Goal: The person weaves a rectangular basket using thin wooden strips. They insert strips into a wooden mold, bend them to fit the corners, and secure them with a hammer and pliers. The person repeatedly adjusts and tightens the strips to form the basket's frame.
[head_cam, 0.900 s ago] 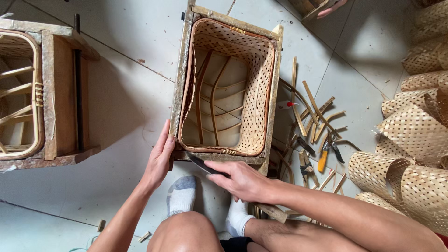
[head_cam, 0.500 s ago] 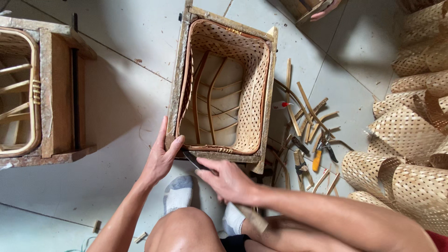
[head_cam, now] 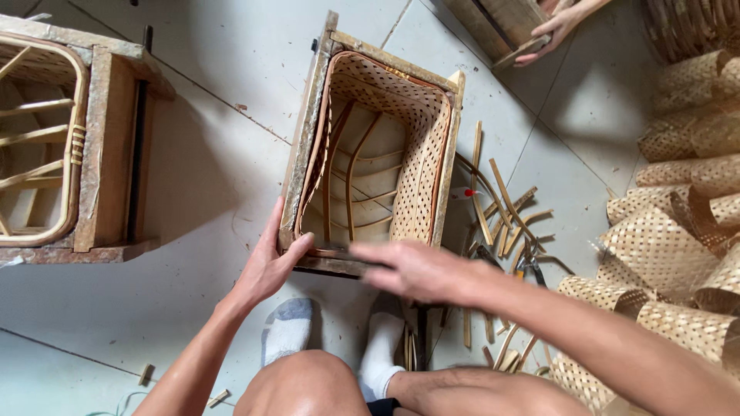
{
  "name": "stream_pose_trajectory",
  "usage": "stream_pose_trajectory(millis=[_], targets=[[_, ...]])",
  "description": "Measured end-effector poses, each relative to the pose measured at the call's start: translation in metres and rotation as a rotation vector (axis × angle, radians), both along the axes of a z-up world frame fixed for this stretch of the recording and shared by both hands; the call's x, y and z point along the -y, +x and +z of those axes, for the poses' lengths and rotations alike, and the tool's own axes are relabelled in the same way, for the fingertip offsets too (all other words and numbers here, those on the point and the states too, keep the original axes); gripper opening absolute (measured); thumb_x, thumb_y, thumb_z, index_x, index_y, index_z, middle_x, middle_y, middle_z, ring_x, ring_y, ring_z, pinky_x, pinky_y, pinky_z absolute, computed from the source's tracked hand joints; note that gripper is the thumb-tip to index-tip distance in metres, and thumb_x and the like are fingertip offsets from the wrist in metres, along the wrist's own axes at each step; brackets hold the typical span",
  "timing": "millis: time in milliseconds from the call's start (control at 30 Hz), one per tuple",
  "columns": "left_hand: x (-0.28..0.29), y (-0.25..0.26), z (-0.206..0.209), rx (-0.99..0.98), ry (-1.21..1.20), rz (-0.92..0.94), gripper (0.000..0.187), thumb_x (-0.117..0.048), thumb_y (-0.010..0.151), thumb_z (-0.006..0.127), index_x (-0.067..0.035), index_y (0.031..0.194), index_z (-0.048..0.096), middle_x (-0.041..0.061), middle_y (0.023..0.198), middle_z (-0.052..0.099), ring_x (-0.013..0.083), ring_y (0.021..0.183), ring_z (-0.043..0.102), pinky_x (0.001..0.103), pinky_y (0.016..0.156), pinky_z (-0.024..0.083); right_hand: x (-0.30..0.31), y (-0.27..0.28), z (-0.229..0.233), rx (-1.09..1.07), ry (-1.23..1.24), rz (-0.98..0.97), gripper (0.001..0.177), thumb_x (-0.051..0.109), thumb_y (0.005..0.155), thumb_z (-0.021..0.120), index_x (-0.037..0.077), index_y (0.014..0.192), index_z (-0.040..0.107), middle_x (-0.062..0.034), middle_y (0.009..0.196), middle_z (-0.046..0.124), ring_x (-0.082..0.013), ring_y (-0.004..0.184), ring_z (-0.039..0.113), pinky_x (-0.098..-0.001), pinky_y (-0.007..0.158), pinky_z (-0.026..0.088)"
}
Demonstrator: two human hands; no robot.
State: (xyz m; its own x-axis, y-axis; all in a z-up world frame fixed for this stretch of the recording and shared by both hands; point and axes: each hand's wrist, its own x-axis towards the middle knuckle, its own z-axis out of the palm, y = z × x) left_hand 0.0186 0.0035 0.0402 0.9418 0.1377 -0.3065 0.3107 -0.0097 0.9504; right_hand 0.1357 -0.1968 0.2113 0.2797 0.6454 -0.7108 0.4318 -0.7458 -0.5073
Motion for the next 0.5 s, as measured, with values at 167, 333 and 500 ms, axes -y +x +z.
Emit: stream_pose_trajectory(millis=[167,333,500], targets=[[0.006,0.035,0.014,-0.018,0.391,0.006,0.103,-0.044,0.089,0.07,-0.002,0.159,0.008,0.032,0.152,0.039,0.0435,0.133,0.047,0.05,0.106,0.044,-0.043,0.079,-0.003,0.869,-0.04,0.554,0.027,0.007,0.093,0.059,0.014,0.118,0.065,-0.0121,0.09,0.069,-0.0276,0.082,0.068,-0.0451,0.072,0.055],[0.013,0.054,0.01,0.076,0.546,0.112,0.093,-0.04,0.095,0.063,0.006,0.159,0.013,0.036,0.134,0.056,0.0491,0.111,0.064,0.052,0.092,0.054,-0.081,0.115,-0.032,1.107,-0.03,0.804,0.019,0.018,0.095,0.06,0.01,0.111,0.068,-0.0093,0.086,0.071,-0.0194,0.077,0.067,-0.0353,0.069,0.049],[0.016,0.071,0.008,-0.057,0.6,0.122,0.089,-0.044,0.095,0.063,0.007,0.154,0.021,0.035,0.117,0.064,0.05,0.094,0.068,0.055,0.08,0.056,-0.104,0.126,-0.039,1.158,-0.098,0.932,0.018,0.023,0.096,0.062,0.009,0.09,0.072,-0.0075,0.084,0.071,-0.0155,0.074,0.064,-0.0345,0.072,0.045]])
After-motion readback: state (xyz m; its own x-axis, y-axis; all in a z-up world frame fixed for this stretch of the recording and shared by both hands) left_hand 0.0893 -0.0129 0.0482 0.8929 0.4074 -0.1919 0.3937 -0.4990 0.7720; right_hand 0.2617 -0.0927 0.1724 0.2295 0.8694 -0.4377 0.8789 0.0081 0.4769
